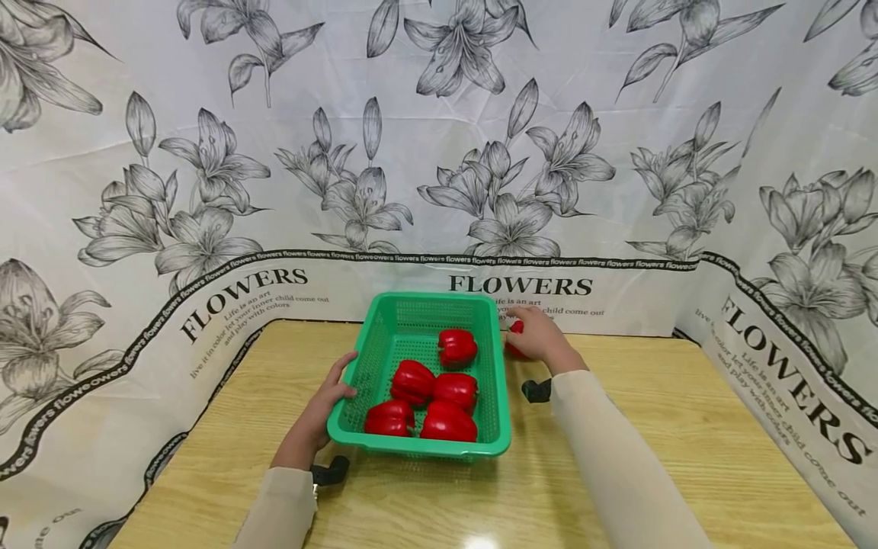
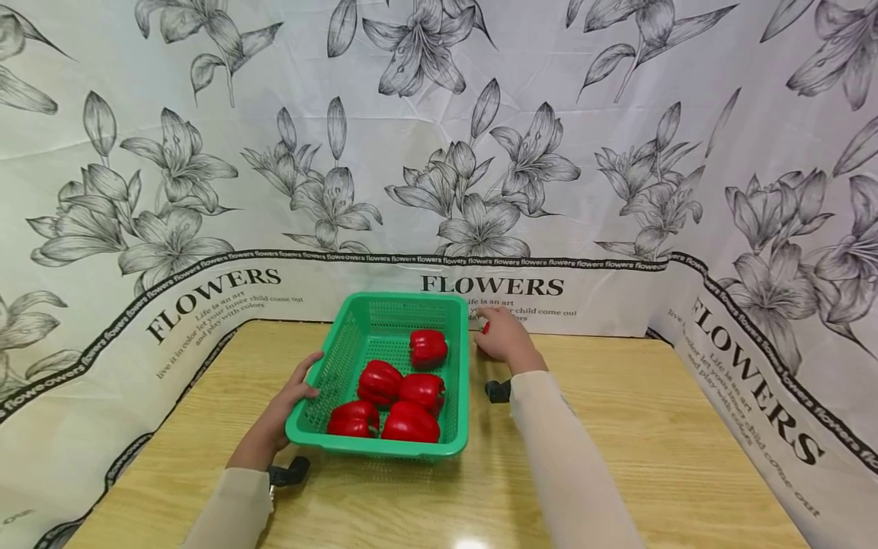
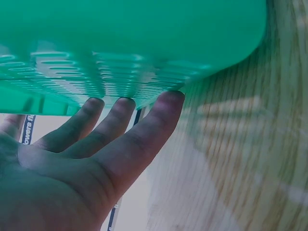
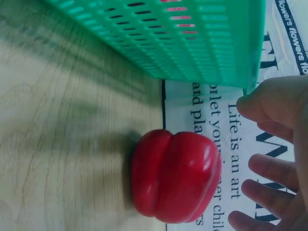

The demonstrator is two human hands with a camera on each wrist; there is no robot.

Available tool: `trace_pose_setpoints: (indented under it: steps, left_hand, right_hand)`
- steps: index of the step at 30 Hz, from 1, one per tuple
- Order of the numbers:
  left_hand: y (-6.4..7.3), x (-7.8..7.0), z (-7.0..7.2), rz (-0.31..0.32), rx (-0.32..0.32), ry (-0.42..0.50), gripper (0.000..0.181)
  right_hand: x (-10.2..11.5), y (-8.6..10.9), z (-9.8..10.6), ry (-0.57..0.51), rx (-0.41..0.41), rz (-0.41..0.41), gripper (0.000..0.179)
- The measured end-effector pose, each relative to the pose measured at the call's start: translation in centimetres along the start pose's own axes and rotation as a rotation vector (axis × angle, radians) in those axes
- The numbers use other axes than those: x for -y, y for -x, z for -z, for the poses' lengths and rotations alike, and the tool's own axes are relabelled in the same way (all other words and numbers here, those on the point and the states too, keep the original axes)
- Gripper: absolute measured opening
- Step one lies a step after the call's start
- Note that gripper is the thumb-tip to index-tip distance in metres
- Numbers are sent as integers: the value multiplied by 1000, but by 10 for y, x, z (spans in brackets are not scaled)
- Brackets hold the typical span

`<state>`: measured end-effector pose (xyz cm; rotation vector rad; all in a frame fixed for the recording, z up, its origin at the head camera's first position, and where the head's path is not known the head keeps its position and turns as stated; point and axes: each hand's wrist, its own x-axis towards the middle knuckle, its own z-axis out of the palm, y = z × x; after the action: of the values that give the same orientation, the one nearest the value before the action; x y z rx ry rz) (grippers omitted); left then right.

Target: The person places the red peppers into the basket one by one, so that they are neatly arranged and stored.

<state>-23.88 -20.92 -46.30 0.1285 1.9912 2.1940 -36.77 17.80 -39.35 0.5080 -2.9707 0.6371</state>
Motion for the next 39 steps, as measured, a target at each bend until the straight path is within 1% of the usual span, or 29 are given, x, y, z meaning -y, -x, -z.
trace_pose_setpoints:
  steps: [4, 8, 14, 20, 27, 34, 39]
  left_hand:
    - [0, 1, -1, 0, -3, 7, 76]
    - [-1, 0, -1, -7, 9, 3, 76]
    - [-1, -1, -1, 8, 5, -1, 77]
    - [-1, 0, -1, 5, -1, -1, 77]
    - [0, 0, 0, 8, 3, -6, 77]
    - [0, 1, 1, 8, 22, -9, 77]
    - [-2, 2, 3, 9, 24, -10, 77]
  right_hand:
    - [-7, -1, -3, 4, -4, -13, 56]
    - [-13, -3, -7, 14, 6, -28, 57]
    - [-19, -5, -10, -9, 19, -46, 61]
    - [-23, -7, -15, -25, 17, -53, 65]
    - [-30, -10, -23, -34, 43, -64, 70]
    - [-35, -12, -27, -39, 71, -117, 74]
    - [-37, -9, -29, -46, 62, -160, 75]
